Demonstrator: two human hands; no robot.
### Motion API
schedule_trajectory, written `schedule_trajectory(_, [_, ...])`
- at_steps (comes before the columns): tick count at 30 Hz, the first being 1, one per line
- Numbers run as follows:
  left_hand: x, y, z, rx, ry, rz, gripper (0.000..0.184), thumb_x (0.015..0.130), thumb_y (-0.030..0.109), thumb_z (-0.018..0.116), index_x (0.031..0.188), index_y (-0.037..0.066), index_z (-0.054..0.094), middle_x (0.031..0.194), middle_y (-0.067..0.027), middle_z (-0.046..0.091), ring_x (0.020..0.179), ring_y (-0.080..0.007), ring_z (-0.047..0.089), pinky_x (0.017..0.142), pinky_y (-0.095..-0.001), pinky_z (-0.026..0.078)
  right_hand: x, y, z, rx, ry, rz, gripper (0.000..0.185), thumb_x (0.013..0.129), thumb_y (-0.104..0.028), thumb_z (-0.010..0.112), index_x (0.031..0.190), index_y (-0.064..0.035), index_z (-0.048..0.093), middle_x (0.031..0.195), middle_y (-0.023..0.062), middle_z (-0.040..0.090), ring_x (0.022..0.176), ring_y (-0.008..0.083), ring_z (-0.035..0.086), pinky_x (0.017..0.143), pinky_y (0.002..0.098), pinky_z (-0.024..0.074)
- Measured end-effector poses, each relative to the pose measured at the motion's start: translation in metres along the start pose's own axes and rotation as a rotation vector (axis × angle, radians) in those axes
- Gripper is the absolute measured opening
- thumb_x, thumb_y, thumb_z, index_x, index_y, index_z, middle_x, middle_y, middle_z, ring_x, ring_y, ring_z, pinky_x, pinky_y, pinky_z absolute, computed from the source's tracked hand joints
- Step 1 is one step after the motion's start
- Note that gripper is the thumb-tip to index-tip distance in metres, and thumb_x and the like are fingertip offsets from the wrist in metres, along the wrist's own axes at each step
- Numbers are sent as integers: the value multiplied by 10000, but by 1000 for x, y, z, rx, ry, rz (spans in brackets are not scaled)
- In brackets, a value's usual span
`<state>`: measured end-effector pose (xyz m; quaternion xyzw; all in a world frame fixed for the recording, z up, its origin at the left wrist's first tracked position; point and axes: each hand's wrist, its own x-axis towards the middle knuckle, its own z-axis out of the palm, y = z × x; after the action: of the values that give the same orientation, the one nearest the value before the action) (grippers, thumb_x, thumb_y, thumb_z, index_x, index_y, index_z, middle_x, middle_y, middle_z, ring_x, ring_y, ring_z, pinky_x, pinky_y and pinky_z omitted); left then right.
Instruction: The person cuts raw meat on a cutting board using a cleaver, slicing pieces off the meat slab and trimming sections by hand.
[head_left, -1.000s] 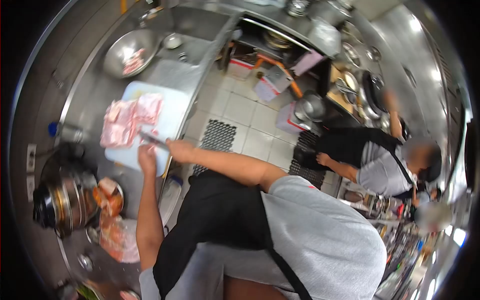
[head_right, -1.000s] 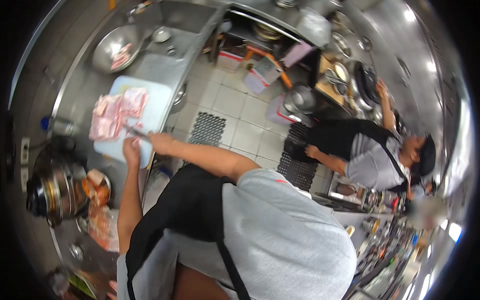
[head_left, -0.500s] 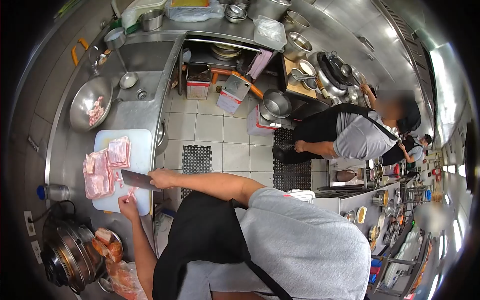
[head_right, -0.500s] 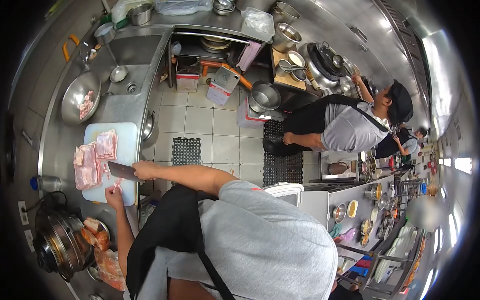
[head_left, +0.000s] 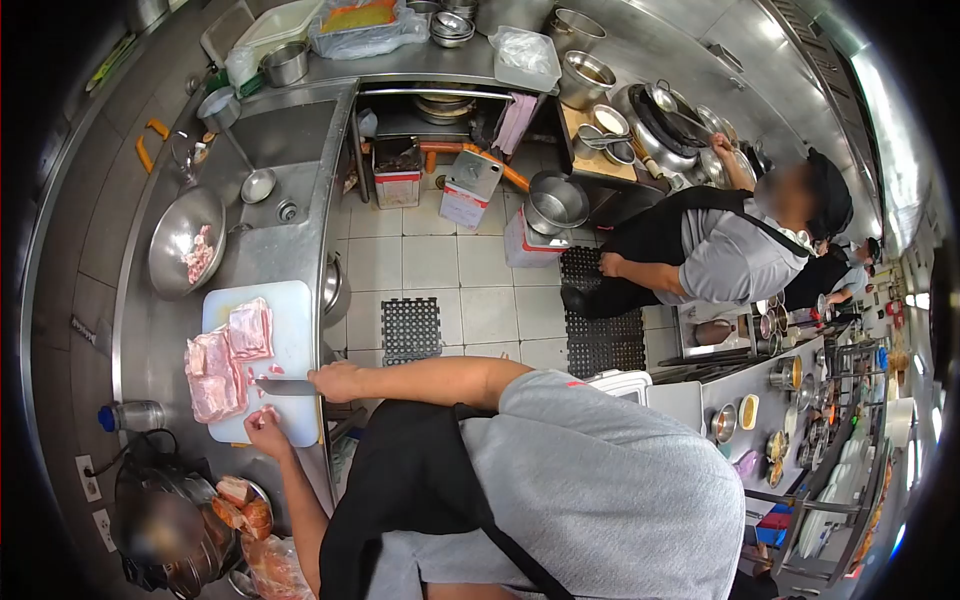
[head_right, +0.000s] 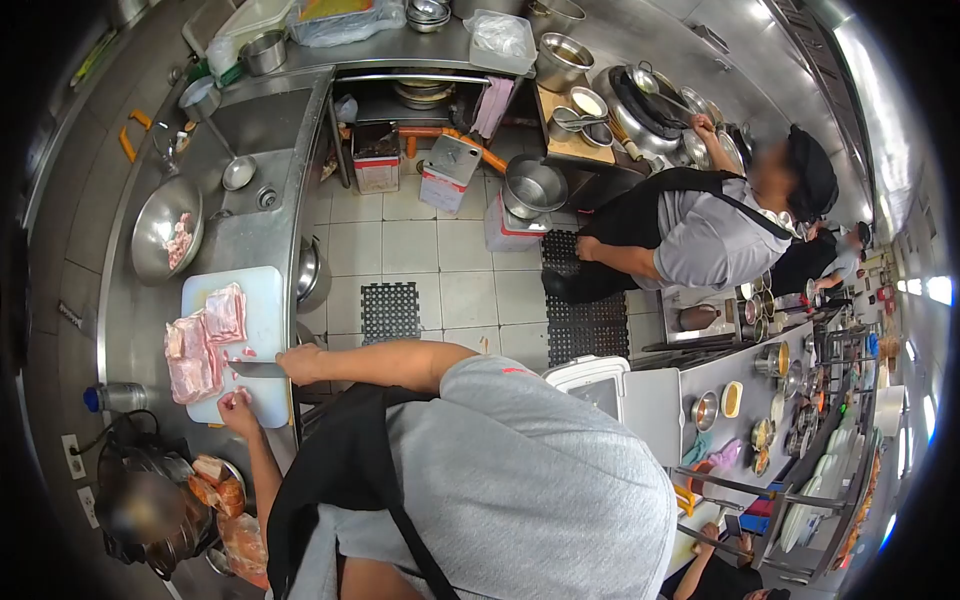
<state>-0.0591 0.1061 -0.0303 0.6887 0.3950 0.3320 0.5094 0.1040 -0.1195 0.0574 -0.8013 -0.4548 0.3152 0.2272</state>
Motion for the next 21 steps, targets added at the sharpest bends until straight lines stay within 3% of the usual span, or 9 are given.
schedule_trajectory(5, [22, 1, -12, -105, 19, -56, 123, 929, 59, 724, 959, 34, 607, 865, -41, 650, 713, -99, 581, 627, -246, 503, 2, 14, 12, 102, 64, 52, 362, 916, -168, 603, 1234, 6, 609, 1059, 291, 710, 1016, 462, 699, 887, 552, 551])
schedule_trajectory(7, [25, 5, -12, -87, -293, -32, 117, 937, 116, 724, 978, 24, 666, 878, -32, 658, 707, -96, 581, 619, -245, 501, 19, 33, 24, 150, 97, -16, 318, 892, -178, 600, 1145, 2, 669, 963, 310, 713, 944, 462, 709, 848, 548, 564])
schedule_trajectory(9, [23, -13, -11, 367, -449, 18, 277, 963, 212, 674, 1143, 8, 726, 1000, -93, 728, 884, -205, 663, 833, -357, 540, 1, 17, -1, 111, 141, -42, 281, 874, -178, 582, 1031, 22, 701, 952, 283, 721, 905, 451, 714, 790, 546, 570])
schedule_trajectory(11, [-8, 4, -7, 459, -283, 210, 288, 957, 197, 651, 1163, 9, 722, 1172, -183, 702, 1107, -351, 637, 1020, -445, 483, 10, 13, 5, -27, 44, -27, 262, 902, -169, 570, 1040, 20, 689, 955, 266, 718, 885, 447, 708, 767, 561, 556])
schedule_trajectory(12, [-13, -15, -1, 505, -140, 220, 327, 962, 188, 639, 1228, 3, 687, 1230, -209, 670, 1165, -381, 598, 1047, -467, 461, 18, 19, 15, -33, 79, -28, 285, 921, -183, 569, 1092, 25, 663, 980, 278, 711, 904, 453, 701, 781, 558, 549])
schedule_trajectory(13, [-32, 34, 9, 607, -28, 223, 442, 931, 211, 676, 1317, 0, 621, 1298, -221, 625, 1229, -384, 556, 1080, -462, 435, 12, 14, 9, -24, 144, -102, 285, 883, -126, 561, 1073, 63, 660, 925, 306, 711, 888, 466, 717, 779, 559, 572])
schedule_trajectory(16, [-34, 20, 19, 605, 62, 303, 521, 761, 172, 812, 1223, 26, 621, 1153, -193, 625, 1088, -394, 571, 987, -487, 455, -6, -13, -20, 16, 187, -107, 328, 995, -218, 511, 1181, 48, 562, 902, 353, 685, 893, 537, 674, 830, 626, 517])
schedule_trajectory(19, [-28, 22, 12, 620, -44, 250, 377, 773, -4, 673, 1147, 40, 687, 1139, -185, 641, 1082, -396, 586, 964, -470, 474, -5, -30, -26, -61, 107, -84, 293, 1033, -255, 508, 1196, -12, 534, 887, 344, 689, 878, 541, 672, 816, 635, 509])
schedule_trajectory(21, [-26, 21, 13, 540, 67, 231, 296, 786, 14, 679, 1081, 31, 698, 1128, -189, 642, 1100, -400, 581, 959, -474, 483, -2, -43, -33, -162, 52, -72, 279, 1037, -247, 504, 1186, -12, 522, 880, 335, 692, 872, 540, 673, 809, 633, 510])
